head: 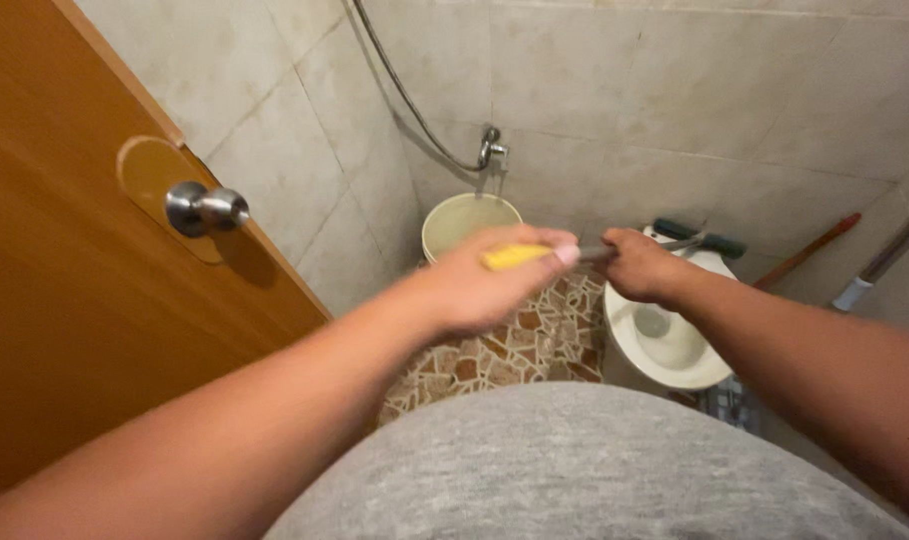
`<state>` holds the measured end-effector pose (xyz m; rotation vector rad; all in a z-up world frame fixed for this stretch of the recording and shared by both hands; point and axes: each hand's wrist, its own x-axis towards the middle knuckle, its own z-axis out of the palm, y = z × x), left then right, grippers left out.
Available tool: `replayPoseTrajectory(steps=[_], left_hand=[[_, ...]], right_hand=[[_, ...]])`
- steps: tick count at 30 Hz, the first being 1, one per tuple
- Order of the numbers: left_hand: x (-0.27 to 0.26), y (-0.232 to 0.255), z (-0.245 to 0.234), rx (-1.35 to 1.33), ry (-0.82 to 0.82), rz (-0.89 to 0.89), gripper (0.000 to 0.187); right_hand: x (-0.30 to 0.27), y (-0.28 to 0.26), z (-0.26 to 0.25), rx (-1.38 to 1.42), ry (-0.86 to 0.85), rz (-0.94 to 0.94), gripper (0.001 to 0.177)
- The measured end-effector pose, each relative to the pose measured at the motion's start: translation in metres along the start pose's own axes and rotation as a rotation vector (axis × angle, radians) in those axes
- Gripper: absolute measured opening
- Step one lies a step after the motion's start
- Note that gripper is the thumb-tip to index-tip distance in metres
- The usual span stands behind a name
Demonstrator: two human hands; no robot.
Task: The person attempts to clear a blockage in a toilet by using a long handled brush and then a plunger.
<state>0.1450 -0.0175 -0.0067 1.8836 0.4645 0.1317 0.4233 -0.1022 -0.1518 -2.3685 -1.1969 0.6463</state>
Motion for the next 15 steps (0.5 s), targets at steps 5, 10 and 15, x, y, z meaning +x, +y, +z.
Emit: replayPoseTrajectory(steps=[5,10,15], left_hand=[[0.002,0.01,-0.003,-0.073,0.048,0.075,0.048],[-0.003,0.015,-0.019,0.069,0.029,0.196,0.046],[-0.007,0.023,-0.021,-0.052,0.084,0.078,0.046]], right_hand=[[0.02,0.013,0.001,0.106,-0.039,-0.088,0.027],[0.006,-0.019,0.004,0.232,0.043,-0.077,0.025],[0.008,-0.038,-0.006,0.03,0.036,-0.085,0.027]])
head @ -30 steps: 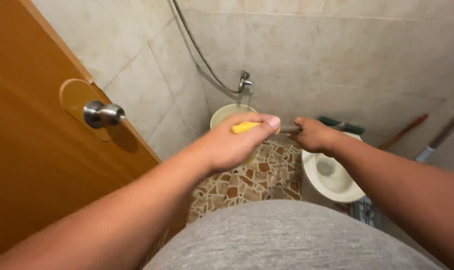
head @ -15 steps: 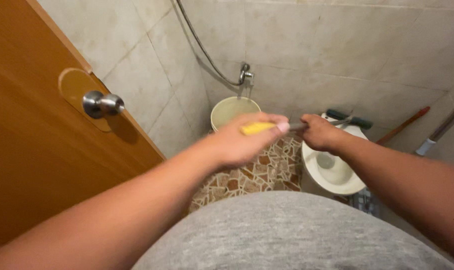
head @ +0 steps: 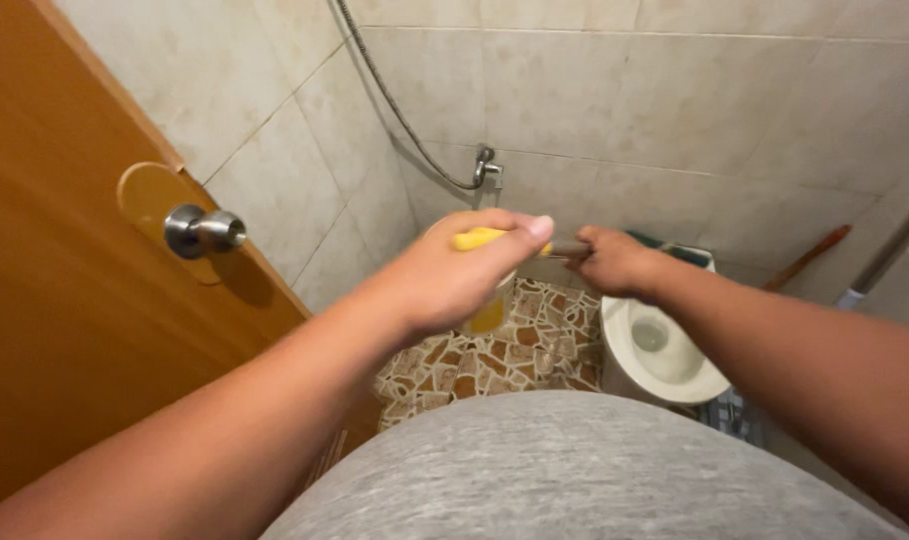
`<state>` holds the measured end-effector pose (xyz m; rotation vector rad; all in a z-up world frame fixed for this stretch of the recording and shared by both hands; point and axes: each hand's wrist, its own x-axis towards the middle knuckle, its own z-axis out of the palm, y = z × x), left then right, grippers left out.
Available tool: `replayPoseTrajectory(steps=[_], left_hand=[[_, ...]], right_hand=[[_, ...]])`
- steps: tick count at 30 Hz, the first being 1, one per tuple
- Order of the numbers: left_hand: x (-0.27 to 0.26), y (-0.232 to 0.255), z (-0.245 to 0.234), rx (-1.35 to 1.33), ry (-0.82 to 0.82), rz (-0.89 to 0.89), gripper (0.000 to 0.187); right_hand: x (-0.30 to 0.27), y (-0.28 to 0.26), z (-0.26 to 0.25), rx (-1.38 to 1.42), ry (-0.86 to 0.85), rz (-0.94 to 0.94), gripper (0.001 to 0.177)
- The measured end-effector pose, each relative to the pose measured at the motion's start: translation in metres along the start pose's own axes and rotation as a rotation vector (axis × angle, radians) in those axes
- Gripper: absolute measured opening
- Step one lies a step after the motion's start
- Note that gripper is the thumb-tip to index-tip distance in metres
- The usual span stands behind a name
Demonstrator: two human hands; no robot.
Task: The person attempts to clear a blockage in a toilet by using a long handled brush and then a plunger.
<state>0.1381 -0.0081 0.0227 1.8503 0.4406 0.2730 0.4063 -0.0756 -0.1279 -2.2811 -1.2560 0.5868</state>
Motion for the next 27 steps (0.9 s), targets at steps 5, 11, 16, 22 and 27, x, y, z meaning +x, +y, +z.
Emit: replayPoseTrajectory(steps=[5,11,16,22,27], left_hand=[[-0.007,0.0,0.0,0.016,-0.073,-0.009,0.042],[-0.006,-0.013,0.003,-0.113,-0.211,0.099,0.039],[-0.002,-0.005,0.006,0.078,-0.256,0.13,0.039],[-0.005,0.013,-0.004,0.138,-0.216,0.107,0.037],[0.009,0.009,0.007,0.083,-0.23,0.154,0.038]], right_hand=[[-0.017,-0.001,0.004,-0.03,0.084,0.011,0.021],[-0.032,0.016,0.007,-0.05,0.15,-0.01,0.017],[-0.032,0.027,0.013,-0.051,0.239,-0.018,0.015],[-0.048,0.024,0.004,0.123,0.192,0.023,0.013],[-0.041,0.014,0.002,0.094,0.228,0.096,0.013]])
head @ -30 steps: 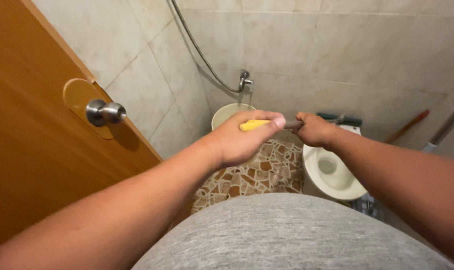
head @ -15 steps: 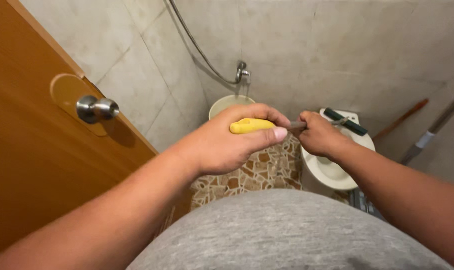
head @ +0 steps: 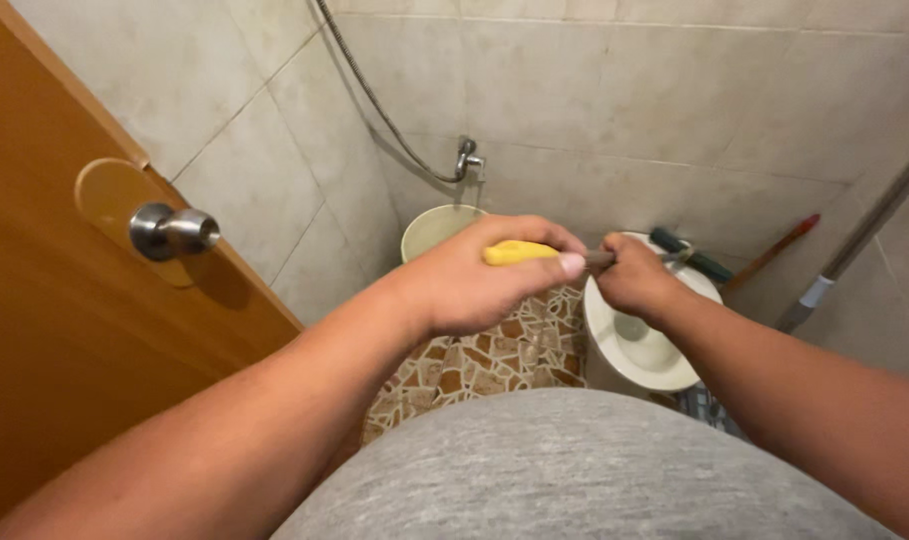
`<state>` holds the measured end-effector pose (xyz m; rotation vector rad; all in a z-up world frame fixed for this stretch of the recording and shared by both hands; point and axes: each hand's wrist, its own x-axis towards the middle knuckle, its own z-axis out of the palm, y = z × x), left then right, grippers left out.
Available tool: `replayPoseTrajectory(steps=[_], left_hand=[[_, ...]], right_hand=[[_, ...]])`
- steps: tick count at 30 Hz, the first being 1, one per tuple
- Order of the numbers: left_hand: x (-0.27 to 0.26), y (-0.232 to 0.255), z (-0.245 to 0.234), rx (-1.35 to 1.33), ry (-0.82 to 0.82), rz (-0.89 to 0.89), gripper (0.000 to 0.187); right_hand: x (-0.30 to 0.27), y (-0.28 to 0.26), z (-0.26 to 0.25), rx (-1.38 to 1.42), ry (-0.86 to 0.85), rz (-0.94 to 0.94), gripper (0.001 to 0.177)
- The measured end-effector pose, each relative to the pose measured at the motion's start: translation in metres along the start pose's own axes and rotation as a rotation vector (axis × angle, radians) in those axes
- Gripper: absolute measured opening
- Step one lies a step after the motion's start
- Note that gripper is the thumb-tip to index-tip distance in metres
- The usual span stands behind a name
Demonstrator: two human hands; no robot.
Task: The person attempts to clear a blockage in a toilet by using a long handled brush and then a plunger.
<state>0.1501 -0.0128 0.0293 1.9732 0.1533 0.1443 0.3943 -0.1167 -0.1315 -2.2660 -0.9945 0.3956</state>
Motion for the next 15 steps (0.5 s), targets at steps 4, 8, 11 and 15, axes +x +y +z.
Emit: replayPoseTrajectory(steps=[4,8,11,15], left_hand=[[-0.004,-0.003,-0.008,-0.072,-0.03,0.08,0.038],[0.003,-0.001,0.007,-0.067,-0.102,-0.025,0.038],[0.001,-0.001,0.003,-0.095,-0.083,-0.025,0.04],[-0.004,-0.003,-0.004,-0.031,-0.087,0.049,0.041]], right_hand=[[-0.008,0.015,-0.005,-0.028,0.036,-0.094,0.012],[-0.01,0.013,-0.005,0.059,0.03,0.051,0.013],[-0.014,0.013,-0.005,0.023,0.034,0.044,0.011],[-0.019,0.011,0.001,0.01,0.058,0.009,0.012]])
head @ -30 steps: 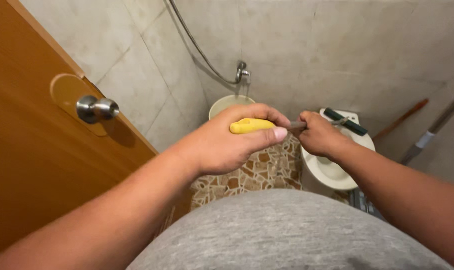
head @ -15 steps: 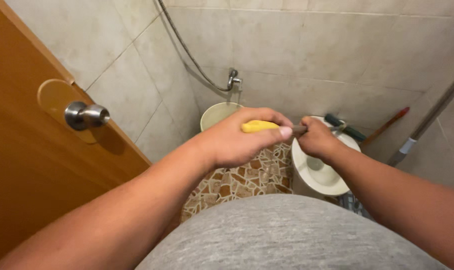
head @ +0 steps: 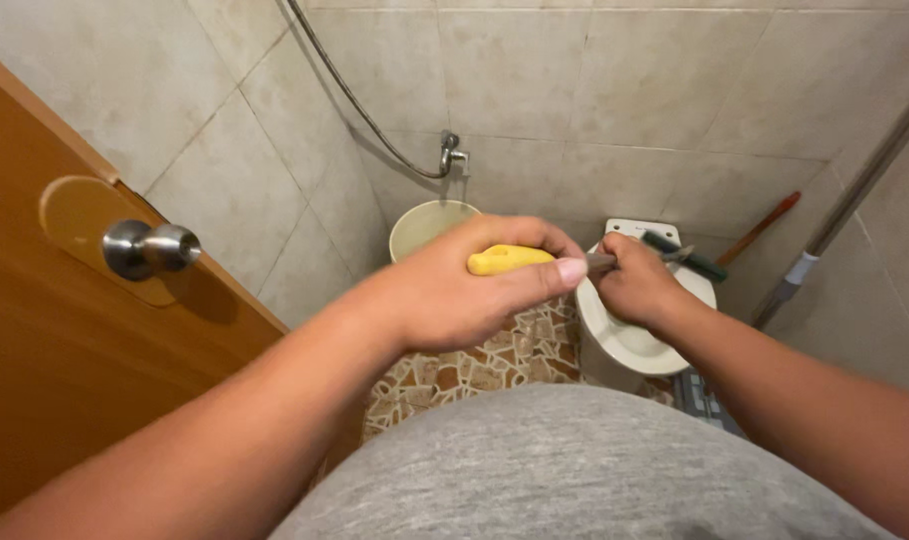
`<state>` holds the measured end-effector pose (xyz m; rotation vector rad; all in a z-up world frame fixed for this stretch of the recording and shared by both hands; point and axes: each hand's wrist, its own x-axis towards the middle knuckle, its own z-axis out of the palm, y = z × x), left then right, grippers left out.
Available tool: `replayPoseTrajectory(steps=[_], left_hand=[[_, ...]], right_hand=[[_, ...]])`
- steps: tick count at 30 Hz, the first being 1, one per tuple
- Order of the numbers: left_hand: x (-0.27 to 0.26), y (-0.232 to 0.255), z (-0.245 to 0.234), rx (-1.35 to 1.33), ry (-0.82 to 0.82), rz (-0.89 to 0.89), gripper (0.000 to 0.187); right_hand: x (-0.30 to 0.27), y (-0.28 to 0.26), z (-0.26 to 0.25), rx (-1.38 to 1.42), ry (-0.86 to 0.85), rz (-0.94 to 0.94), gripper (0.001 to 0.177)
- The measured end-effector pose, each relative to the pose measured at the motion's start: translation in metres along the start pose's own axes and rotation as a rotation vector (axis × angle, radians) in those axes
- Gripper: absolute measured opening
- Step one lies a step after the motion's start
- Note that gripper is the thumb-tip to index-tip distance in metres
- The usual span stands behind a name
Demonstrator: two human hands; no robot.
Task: The person attempts to clear a blockage in a toilet by using a long handled brush and then a plunger.
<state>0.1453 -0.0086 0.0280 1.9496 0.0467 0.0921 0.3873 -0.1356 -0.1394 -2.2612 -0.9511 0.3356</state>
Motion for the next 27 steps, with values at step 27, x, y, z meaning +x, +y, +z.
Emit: replayPoseTrajectory(steps=[27], left_hand=[[0.006,0.001,0.009,-0.047,-0.041,-0.009,0.05]], right_hand=[[-0.004,0.001,-0.009,0.086,-0.052,0.092,0.012]])
